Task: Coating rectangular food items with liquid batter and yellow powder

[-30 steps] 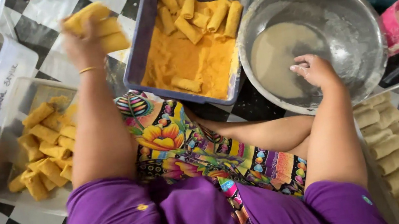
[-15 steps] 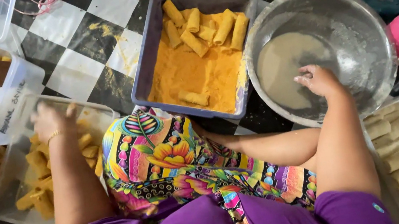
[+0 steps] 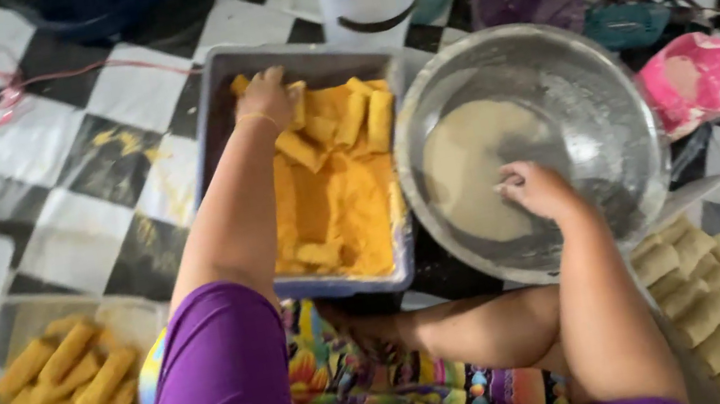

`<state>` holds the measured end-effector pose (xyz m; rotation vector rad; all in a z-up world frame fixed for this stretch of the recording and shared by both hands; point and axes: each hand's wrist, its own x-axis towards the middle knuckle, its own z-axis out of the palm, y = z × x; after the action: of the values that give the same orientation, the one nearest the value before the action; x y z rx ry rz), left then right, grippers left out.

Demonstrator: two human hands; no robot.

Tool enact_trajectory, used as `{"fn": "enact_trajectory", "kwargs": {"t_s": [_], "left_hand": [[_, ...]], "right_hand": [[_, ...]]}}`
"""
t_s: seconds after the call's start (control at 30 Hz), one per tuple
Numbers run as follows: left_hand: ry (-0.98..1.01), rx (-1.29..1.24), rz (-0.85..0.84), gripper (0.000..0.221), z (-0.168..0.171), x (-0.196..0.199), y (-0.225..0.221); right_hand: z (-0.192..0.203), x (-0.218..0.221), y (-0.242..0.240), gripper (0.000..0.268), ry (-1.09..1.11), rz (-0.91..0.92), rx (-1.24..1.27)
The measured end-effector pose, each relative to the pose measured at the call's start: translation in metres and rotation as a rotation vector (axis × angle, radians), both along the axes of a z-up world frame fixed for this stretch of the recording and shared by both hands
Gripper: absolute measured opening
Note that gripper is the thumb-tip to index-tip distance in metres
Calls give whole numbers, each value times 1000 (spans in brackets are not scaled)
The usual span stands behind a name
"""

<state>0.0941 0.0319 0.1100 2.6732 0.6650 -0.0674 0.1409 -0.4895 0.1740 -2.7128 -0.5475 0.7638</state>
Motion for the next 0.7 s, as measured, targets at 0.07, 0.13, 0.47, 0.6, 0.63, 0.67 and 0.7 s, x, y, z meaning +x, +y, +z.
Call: {"fn": "enact_trajectory", "kwargs": {"t_s": [0.07,0.13,0.47,0.6,0.63,0.67,0.7], "left_hand": [[251,79,-18,65,4,0,-9],[315,69,-76,70,42,-4,-25],[298,82,-972,27,79,-70,-37],[168,356,8,37,-14,-33,1],[30,386,184,41,-22,-32,7],[-110,410,358,58,-31,-29,10],[-113,409,356,58,-34,-24,3]], "right_hand": [[-10,1,-3,43,48,-17,39],[0,3,1,44,68,-25,44],[10,-2,17,44,129,5,104],[3,1,10,47,144,-12,117],[0,2,11,46,142,-19,115],[-3,4,9,45,141,-27,110],[-3,5,10,45,137,-30,111]]}}
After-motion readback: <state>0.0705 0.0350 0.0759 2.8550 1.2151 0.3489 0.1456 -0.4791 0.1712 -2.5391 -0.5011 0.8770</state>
